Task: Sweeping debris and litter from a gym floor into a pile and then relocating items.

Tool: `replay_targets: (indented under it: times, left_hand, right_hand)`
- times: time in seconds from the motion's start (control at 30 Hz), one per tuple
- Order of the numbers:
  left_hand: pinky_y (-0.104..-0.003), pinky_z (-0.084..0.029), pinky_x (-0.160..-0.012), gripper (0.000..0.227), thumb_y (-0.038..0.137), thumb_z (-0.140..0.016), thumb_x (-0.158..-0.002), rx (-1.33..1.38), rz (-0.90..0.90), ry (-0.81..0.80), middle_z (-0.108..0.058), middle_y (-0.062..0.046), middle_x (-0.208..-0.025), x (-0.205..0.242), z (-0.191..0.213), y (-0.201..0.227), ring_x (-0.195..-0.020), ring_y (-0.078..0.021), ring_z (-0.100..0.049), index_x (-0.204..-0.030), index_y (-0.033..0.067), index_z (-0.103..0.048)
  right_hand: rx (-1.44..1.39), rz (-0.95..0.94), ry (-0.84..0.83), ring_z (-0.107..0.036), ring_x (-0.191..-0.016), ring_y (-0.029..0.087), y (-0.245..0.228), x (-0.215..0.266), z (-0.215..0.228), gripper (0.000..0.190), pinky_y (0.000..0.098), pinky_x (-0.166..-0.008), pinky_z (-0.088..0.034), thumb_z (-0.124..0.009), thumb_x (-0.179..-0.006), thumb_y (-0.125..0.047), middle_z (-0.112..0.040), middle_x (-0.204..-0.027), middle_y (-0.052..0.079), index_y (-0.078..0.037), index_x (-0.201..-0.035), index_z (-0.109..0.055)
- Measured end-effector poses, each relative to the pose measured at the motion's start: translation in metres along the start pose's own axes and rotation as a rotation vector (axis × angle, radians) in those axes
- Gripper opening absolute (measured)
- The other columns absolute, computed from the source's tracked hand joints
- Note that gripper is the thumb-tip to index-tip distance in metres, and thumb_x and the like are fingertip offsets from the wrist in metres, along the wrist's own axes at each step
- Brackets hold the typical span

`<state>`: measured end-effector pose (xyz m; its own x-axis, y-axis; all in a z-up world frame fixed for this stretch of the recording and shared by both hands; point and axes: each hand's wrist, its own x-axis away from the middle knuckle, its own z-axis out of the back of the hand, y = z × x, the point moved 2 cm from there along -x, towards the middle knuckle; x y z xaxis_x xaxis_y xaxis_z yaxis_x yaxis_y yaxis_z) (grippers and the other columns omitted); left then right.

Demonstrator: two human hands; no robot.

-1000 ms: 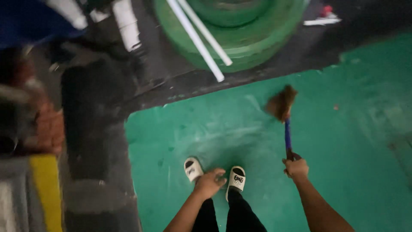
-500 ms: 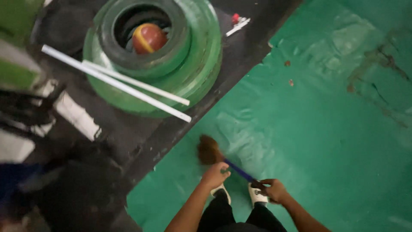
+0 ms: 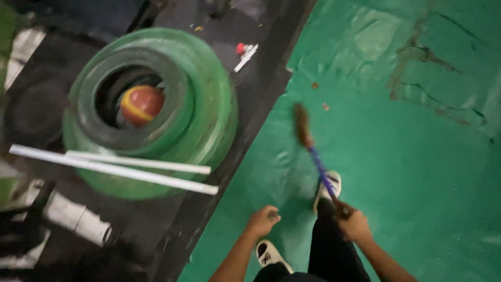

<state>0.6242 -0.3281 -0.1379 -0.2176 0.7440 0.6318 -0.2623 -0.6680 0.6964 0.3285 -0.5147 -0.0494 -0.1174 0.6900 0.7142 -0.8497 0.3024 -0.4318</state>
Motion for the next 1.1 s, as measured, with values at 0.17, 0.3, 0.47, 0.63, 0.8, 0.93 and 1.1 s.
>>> replay_targets:
  times: [0.17,0.3,0.47,0.63,0.8,0.93,1.1]
  left_hand:
    - [-0.039,-0.055,-0.092,0.045,0.037,-0.076,-0.089,-0.004,-0.059,-0.092,-0.075,-0.011,-0.114,-0.156,-0.022,0.065,-0.107,-0.0249,-0.071,-0.122,0.0092,-0.067]
    - [-0.042,-0.055,-0.092,0.047,0.038,-0.069,-0.092,0.015,0.182,-0.177,-0.069,-0.008,-0.123,-0.268,-0.009,0.210,-0.110,-0.0279,-0.069,-0.132,0.0150,-0.060]
    - [-0.042,-0.052,-0.095,0.044,0.035,-0.075,-0.090,-0.208,-0.045,-0.045,-0.071,-0.012,-0.123,-0.373,-0.013,0.368,-0.114,-0.0298,-0.066,-0.125,0.0114,-0.066]
    - [-0.039,-0.055,-0.092,0.041,0.031,-0.071,-0.090,-0.015,-0.060,-0.038,-0.071,-0.011,-0.122,-0.416,-0.003,0.461,-0.108,-0.0266,-0.069,-0.125,0.0115,-0.066]
    - [-0.037,-0.055,-0.093,0.044,0.031,-0.074,-0.088,-0.004,0.096,-0.091,-0.072,-0.010,-0.124,-0.456,-0.006,0.425,-0.108,-0.0238,-0.071,-0.127,0.0123,-0.065]
    - [-0.038,-0.057,-0.091,0.046,0.033,-0.074,-0.087,-0.035,0.111,-0.079,-0.074,-0.010,-0.121,-0.488,0.012,0.445,-0.106,-0.0247,-0.072,-0.127,0.0125,-0.066]
    - [-0.038,-0.054,-0.095,0.044,0.032,-0.073,-0.087,-0.095,0.086,-0.179,-0.073,-0.010,-0.123,-0.565,0.032,0.490,-0.113,-0.0249,-0.069,-0.126,0.0112,-0.065]
  right_hand:
    - [-0.256,0.004,-0.398,-0.056,-0.043,0.024,-0.014,-0.103,0.010,0.046,0.0386,-0.042,-0.046,-0.076,-0.085,-0.019,-0.074,-0.078,0.015,-0.015,-0.131,-0.074]
    - [-0.097,0.766,-0.445,-0.080,-0.079,0.028,0.028,-0.272,0.022,0.032,0.0427,-0.074,-0.062,-0.086,-0.083,-0.021,-0.085,-0.093,0.014,-0.011,-0.114,-0.083]
    - [0.426,0.259,-0.352,-0.073,-0.089,0.034,-0.025,-0.449,0.163,0.042,0.0470,-0.079,-0.059,-0.075,-0.081,-0.030,-0.075,-0.099,0.014,-0.017,-0.121,-0.073]
    - [0.494,0.111,-0.185,-0.076,-0.090,0.037,-0.130,-0.556,0.307,0.032,0.0483,-0.079,-0.061,-0.062,-0.092,-0.029,-0.078,-0.100,0.016,-0.018,-0.119,-0.075]
    - [0.451,0.103,0.110,-0.070,-0.098,0.043,-0.197,-0.571,0.352,0.049,0.0528,-0.086,-0.057,-0.070,-0.087,-0.025,-0.073,-0.105,0.021,-0.020,-0.136,-0.064]
    - [0.111,0.201,0.222,-0.072,-0.095,0.042,-0.188,-0.544,0.364,0.055,0.0510,-0.083,-0.058,-0.073,-0.083,-0.024,-0.074,-0.106,0.020,-0.016,-0.137,-0.064]
    - [-0.225,-0.156,-0.097,-0.068,-0.060,0.034,-0.235,-0.514,0.403,0.052,0.0499,-0.058,-0.056,-0.075,-0.084,-0.027,-0.076,-0.079,0.017,-0.020,-0.135,-0.069]
